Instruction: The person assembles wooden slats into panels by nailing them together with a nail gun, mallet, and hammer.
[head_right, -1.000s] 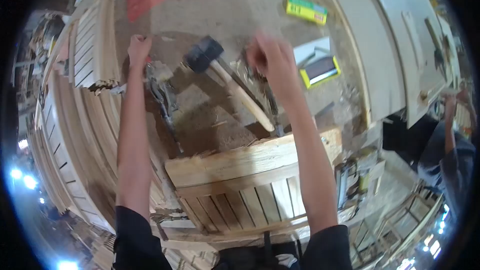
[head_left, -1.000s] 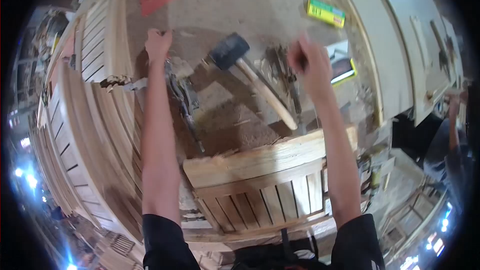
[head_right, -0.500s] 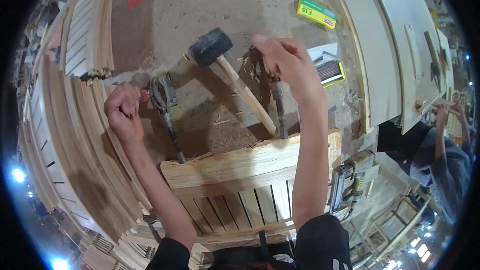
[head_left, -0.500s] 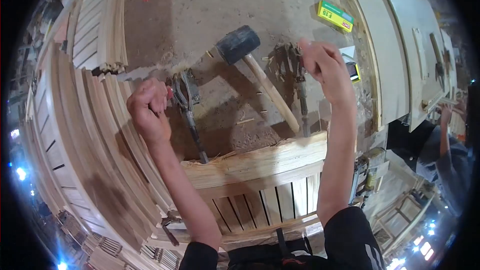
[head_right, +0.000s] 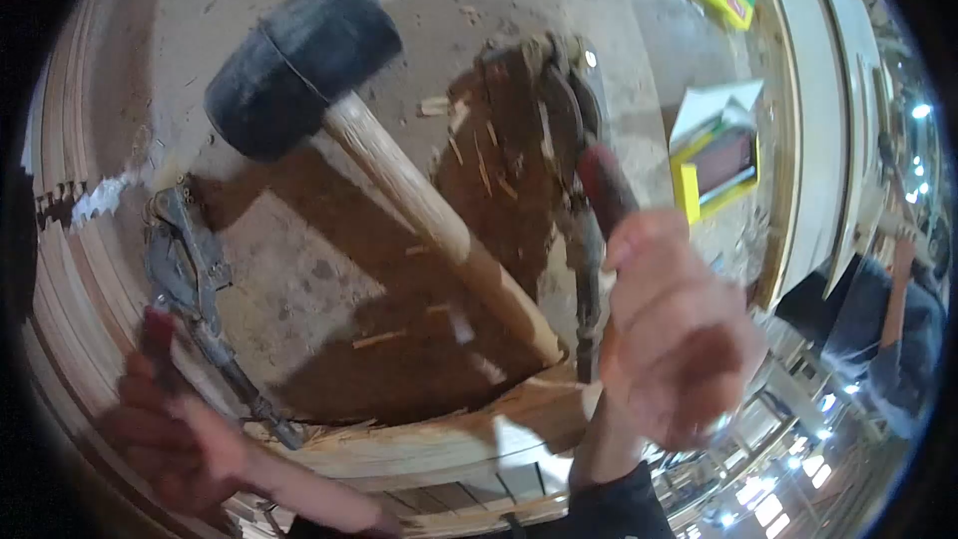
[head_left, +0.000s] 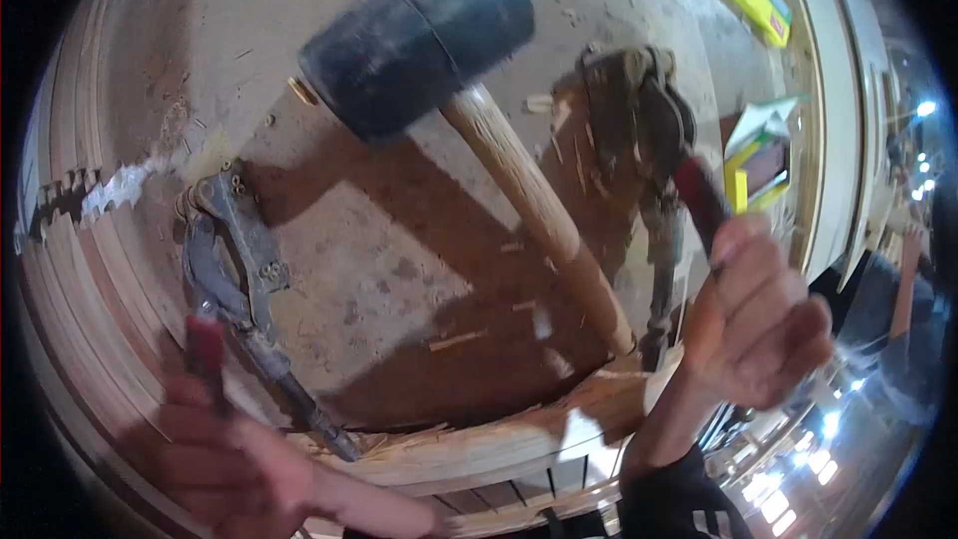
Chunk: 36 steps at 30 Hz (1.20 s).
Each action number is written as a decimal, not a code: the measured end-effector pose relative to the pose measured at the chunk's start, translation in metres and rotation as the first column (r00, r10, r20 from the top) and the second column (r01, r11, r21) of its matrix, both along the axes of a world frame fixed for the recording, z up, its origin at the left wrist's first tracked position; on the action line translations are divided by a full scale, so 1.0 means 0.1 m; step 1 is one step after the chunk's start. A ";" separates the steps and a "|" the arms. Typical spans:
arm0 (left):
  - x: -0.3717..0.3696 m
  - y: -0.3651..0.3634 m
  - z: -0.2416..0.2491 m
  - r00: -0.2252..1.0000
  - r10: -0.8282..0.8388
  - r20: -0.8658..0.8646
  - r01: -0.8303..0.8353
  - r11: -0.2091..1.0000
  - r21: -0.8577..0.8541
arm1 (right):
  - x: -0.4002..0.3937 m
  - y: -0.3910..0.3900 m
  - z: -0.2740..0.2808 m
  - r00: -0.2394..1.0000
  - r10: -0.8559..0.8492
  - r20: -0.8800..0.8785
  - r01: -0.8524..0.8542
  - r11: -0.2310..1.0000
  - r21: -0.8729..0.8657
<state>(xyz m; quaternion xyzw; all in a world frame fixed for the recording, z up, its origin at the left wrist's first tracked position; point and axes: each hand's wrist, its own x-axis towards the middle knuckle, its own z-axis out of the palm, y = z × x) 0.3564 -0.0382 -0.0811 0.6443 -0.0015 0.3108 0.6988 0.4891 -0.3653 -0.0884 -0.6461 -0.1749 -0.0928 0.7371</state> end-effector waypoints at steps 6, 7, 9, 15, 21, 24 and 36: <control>0.00 -0.05 -0.17 0.971 0.001 -0.238 0.032 0.990 0.136 | -0.07 0.01 0.03 0.972 -0.143 -0.188 0.169 0.977 0.128; 0.00 -0.13 0.08 0.956 0.044 -0.291 0.000 0.988 0.151 | -0.11 -0.02 0.15 0.943 -0.150 -0.297 0.178 0.982 0.069; -0.04 -0.51 0.64 0.937 0.166 -0.308 -0.081 0.959 0.271 | -0.39 -0.22 0.60 0.884 -0.281 -0.374 0.214 0.954 -0.210; -1.93 -0.60 1.72 0.662 0.163 -0.731 0.287 0.846 0.449 | -2.83 -2.77 0.61 0.424 -0.900 0.104 0.371 0.068 -0.926; -3.47 0.08 1.47 0.544 0.609 -0.576 0.203 0.571 0.795 | -2.80 -3.26 0.38 0.712 -0.699 -0.066 -0.031 0.063 -0.998; -3.64 0.32 1.13 0.534 0.558 -0.636 0.097 0.706 0.701 | -2.49 -3.22 0.31 0.785 -0.617 -0.053 -0.057 0.012 -0.998; -3.57 0.24 0.75 0.330 0.684 -0.650 -0.074 0.706 0.705 | -2.82 -1.63 1.51 0.230 -0.190 -0.954 0.042 0.982 -0.185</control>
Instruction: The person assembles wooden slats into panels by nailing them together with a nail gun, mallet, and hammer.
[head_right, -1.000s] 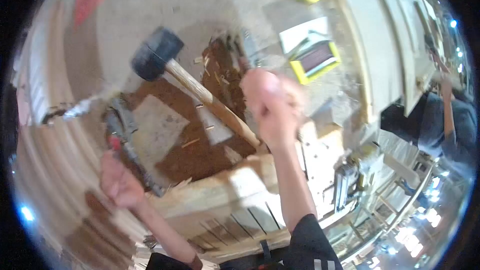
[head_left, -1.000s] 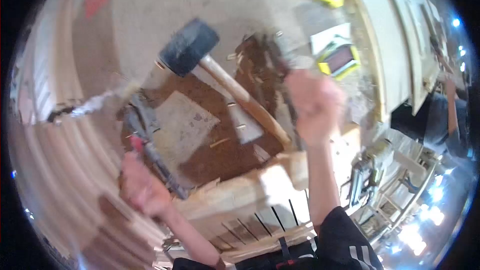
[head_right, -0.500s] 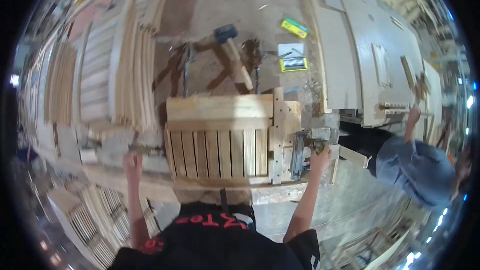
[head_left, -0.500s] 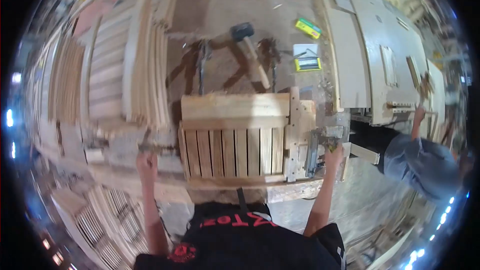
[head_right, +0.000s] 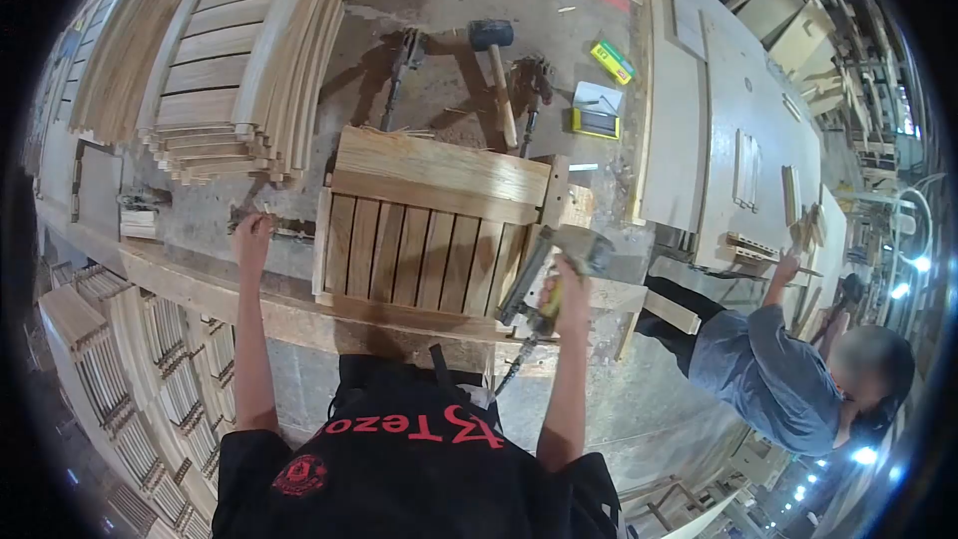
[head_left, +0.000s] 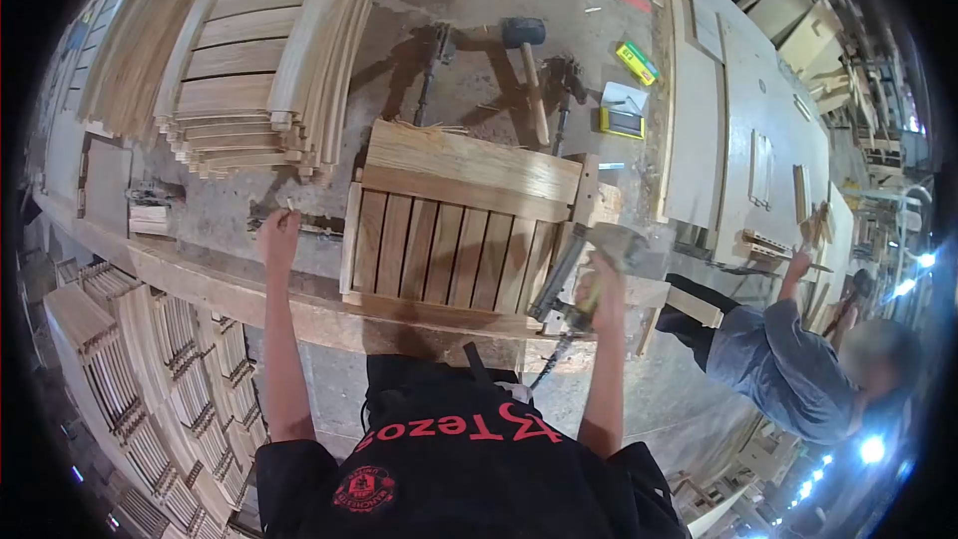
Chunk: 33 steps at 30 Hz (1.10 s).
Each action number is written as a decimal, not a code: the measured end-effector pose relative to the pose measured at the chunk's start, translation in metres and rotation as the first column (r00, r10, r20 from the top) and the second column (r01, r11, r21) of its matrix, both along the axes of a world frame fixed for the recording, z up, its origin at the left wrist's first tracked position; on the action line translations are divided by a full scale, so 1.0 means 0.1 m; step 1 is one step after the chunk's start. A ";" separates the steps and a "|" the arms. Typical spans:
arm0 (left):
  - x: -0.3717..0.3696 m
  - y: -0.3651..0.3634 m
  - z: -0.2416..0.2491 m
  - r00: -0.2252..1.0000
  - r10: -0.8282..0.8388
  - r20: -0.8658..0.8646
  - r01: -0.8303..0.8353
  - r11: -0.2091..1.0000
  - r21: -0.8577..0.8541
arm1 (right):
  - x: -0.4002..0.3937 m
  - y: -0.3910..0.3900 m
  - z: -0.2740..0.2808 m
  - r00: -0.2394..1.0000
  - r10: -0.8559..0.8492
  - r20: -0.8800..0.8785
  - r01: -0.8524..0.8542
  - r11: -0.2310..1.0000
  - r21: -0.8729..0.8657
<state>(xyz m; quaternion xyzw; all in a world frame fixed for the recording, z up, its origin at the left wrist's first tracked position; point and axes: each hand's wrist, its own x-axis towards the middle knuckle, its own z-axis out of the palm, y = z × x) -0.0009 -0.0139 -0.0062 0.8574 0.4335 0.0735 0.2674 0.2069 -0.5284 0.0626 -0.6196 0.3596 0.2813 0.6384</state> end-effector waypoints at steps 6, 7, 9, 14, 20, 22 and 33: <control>0.00 0.03 -0.04 0.996 0.046 0.076 -0.046 0.999 0.006 | 0.04 0.34 -0.13 0.955 0.294 0.045 -0.284 0.947 -0.151; 0.00 0.05 -0.06 0.996 0.056 0.076 -0.057 0.998 0.009 | 0.05 0.37 -0.16 0.946 0.321 0.055 -0.309 0.937 -0.161; -0.02 0.04 -0.04 0.994 0.088 0.061 -0.088 0.996 0.000 | 0.03 0.42 -0.13 0.952 0.302 0.044 -0.289 0.939 -0.186; 0.04 0.00 0.03 0.990 0.130 0.061 -0.131 0.991 0.008 | -0.01 0.42 -0.19 0.952 0.301 0.056 -0.284 0.936 -0.207; 0.01 0.06 -0.11 0.985 0.161 0.062 -0.158 0.986 -0.050 | -0.04 0.48 -0.17 0.955 0.294 0.035 -0.275 0.925 -0.262; 0.00 0.05 -0.08 0.982 0.171 0.078 -0.166 0.984 -0.058 | -0.05 0.55 -0.10 0.962 0.270 0.040 -0.248 0.926 -0.285; 0.03 0.00 -0.08 0.967 0.213 0.142 -0.213 0.977 -0.021 | -0.08 1.15 -0.17 0.853 0.511 0.102 -0.488 0.852 -0.188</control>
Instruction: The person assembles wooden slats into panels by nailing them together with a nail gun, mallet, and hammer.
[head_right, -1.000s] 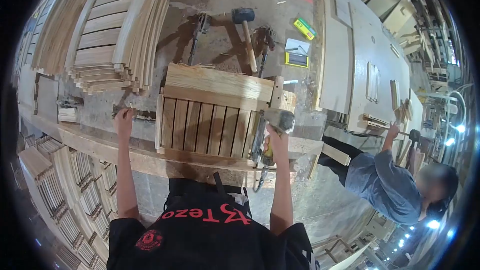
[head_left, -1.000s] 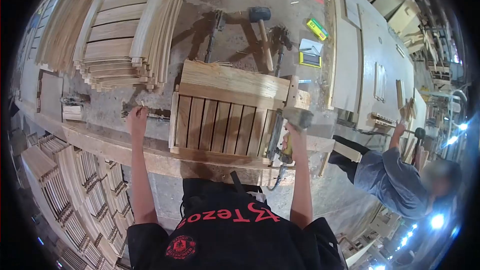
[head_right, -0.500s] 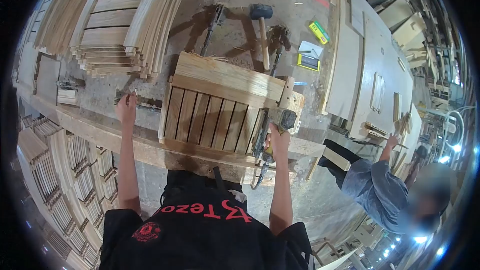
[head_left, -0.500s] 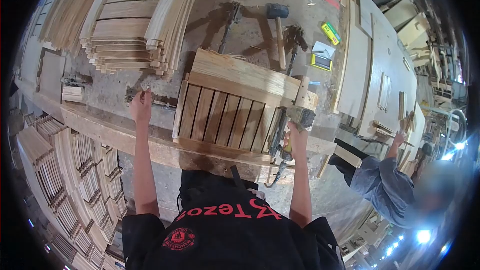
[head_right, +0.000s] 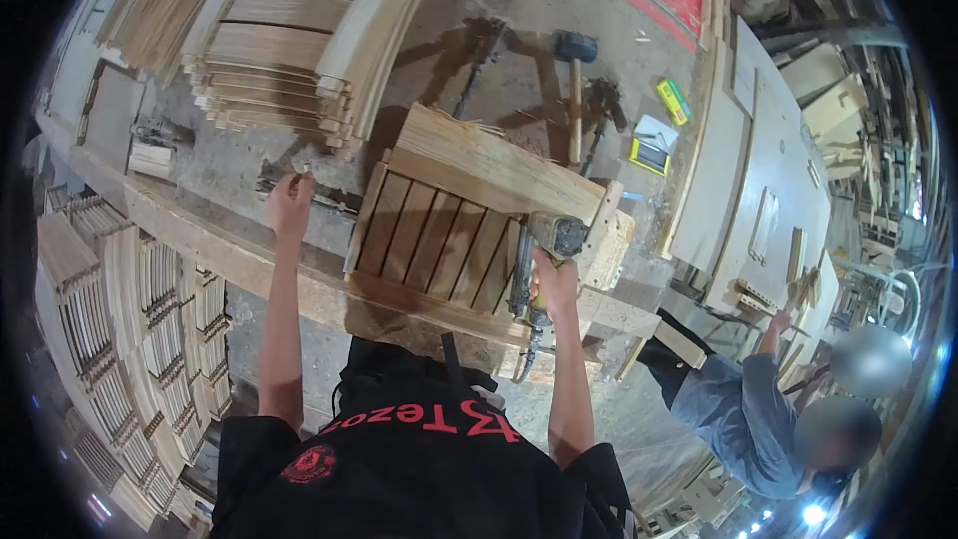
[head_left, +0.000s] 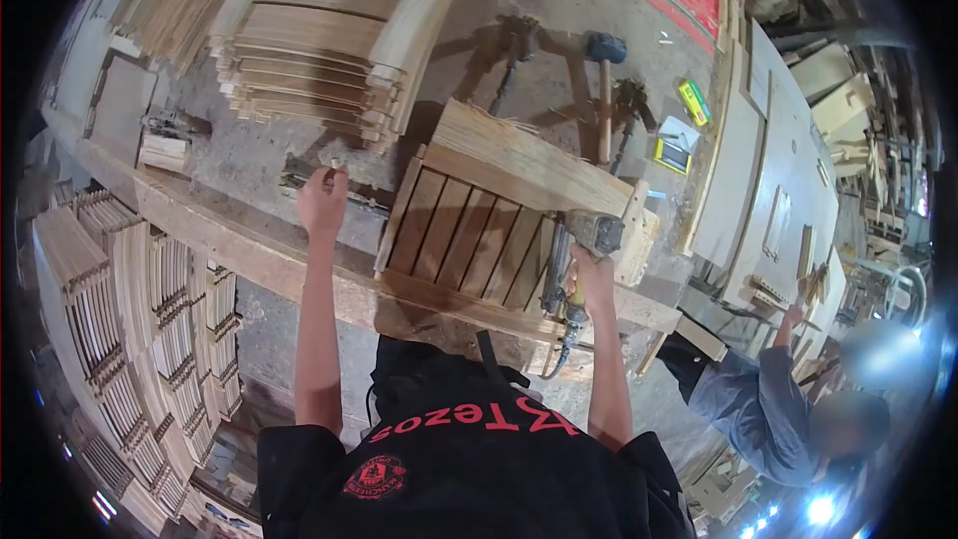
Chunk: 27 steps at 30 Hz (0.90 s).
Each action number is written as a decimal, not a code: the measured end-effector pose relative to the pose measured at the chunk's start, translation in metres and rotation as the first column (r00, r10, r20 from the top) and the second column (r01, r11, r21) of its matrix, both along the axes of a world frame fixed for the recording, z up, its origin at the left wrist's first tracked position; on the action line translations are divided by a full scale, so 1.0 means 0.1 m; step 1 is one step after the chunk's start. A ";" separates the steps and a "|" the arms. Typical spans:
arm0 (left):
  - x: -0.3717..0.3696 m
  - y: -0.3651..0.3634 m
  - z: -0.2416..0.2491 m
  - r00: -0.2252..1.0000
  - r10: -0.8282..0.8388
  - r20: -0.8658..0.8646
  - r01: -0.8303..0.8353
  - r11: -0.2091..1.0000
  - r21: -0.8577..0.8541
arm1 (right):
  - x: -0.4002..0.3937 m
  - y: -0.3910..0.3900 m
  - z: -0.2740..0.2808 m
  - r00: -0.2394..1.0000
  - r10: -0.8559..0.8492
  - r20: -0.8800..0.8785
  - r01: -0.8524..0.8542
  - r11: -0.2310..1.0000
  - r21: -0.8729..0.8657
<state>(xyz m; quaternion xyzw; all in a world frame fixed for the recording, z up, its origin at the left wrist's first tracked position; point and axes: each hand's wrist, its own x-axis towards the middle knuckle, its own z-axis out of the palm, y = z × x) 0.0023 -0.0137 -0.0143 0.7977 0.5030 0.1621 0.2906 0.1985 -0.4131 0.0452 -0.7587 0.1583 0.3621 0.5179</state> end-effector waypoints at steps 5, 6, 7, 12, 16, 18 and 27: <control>0.05 -0.04 0.15 0.996 0.000 0.092 0.004 0.999 -0.041 | -0.04 0.53 0.16 0.994 0.108 -0.017 -0.106 0.990 0.097; 0.04 -0.04 0.13 0.994 0.008 0.113 -0.002 0.998 -0.055 | -0.06 0.67 0.18 0.992 0.125 -0.029 -0.120 0.983 0.137; 0.04 -0.04 0.11 0.991 0.014 0.134 -0.005 0.998 -0.068 | -0.07 0.77 0.11 0.986 0.160 -0.049 -0.153 0.979 0.132; 0.08 -0.05 0.14 0.965 0.066 0.254 -0.040 0.993 -0.108 | -0.17 1.10 -0.01 0.948 0.320 -0.005 -0.318 0.944 0.083; 0.07 -0.04 0.10 0.973 0.038 0.228 -0.040 0.999 0.004 | -0.23 1.43 0.10 0.945 0.327 -0.029 -0.326 0.945 0.043; 0.04 -0.04 0.08 0.981 0.014 0.192 -0.018 1.000 0.018 | -0.29 1.60 0.13 0.948 0.318 -0.032 -0.316 0.947 0.057; 0.03 -0.03 0.06 0.983 -0.001 0.184 -0.002 1.000 0.017 | -0.51 1.15 0.23 0.983 0.184 0.019 -0.184 0.983 -0.005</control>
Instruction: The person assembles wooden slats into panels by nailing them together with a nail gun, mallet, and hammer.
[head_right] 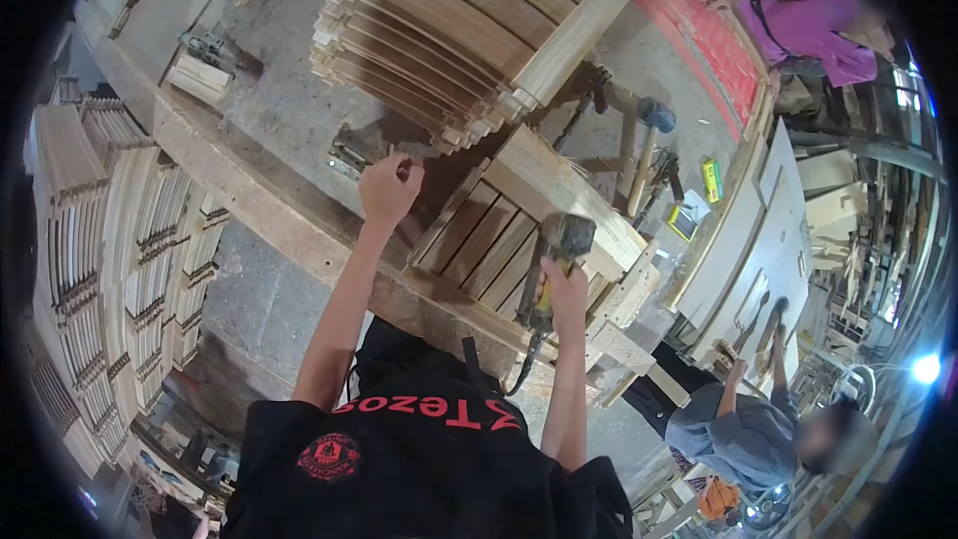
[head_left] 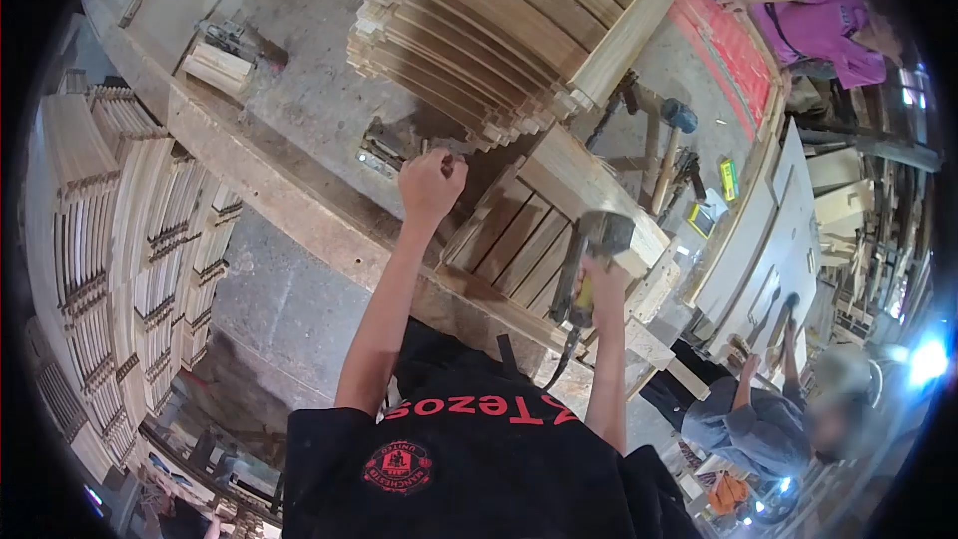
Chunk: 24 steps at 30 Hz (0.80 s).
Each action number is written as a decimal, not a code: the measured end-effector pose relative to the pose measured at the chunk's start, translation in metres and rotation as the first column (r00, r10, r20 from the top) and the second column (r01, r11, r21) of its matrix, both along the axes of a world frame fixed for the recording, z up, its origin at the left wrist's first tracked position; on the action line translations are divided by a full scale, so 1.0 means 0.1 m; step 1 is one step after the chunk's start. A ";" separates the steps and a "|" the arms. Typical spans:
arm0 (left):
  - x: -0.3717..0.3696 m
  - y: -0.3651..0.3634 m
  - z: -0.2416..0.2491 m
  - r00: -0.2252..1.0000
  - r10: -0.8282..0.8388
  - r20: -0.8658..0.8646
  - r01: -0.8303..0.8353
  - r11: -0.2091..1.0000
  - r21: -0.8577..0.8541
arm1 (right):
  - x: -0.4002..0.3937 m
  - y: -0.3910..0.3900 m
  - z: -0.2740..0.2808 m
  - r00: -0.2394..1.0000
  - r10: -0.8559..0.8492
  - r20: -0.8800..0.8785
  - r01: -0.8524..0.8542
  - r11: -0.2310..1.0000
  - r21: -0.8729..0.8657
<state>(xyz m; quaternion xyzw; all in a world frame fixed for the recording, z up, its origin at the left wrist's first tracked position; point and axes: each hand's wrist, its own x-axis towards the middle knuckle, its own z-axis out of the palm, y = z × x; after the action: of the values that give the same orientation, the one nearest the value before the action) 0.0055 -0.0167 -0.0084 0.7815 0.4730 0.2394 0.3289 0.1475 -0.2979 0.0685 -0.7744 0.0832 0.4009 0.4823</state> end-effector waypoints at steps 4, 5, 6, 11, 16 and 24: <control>-0.02 -0.02 0.07 0.994 -0.108 -0.020 0.109 0.992 0.070 | -0.19 -0.46 0.15 0.985 -0.173 -0.004 0.173 0.985 0.006; -0.03 -0.05 0.15 0.988 -0.153 -0.020 0.154 0.975 0.162 | -0.25 -0.60 0.22 0.977 -0.209 -0.037 0.210 0.978 0.012; -0.01 -0.11 0.28 0.981 -0.192 -0.018 0.191 0.948 0.255 | -0.29 -0.73 0.32 0.968 -0.241 -0.069 0.243 0.970 0.019; -0.03 -1.70 0.91 0.223 -0.906 0.359 0.968 0.248 0.025 | -0.27 -1.24 0.66 0.803 -0.532 -0.270 0.578 0.804 0.136; 0.09 -2.55 0.89 -0.054 -0.922 0.384 0.951 0.069 0.301 | -0.22 -1.53 1.34 0.792 -0.584 -0.181 0.607 0.720 0.337; 0.44 -3.27 1.16 -0.147 -0.899 0.413 0.926 0.022 0.377 | -0.11 -2.47 1.57 0.733 -0.628 -0.259 0.661 0.570 0.488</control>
<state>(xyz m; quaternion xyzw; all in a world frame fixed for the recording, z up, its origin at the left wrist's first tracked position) 0.0496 -0.3438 0.1080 0.7631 -0.3278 0.1429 0.5383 0.1363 -0.5447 0.2250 -0.5055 0.2541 0.2253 0.7932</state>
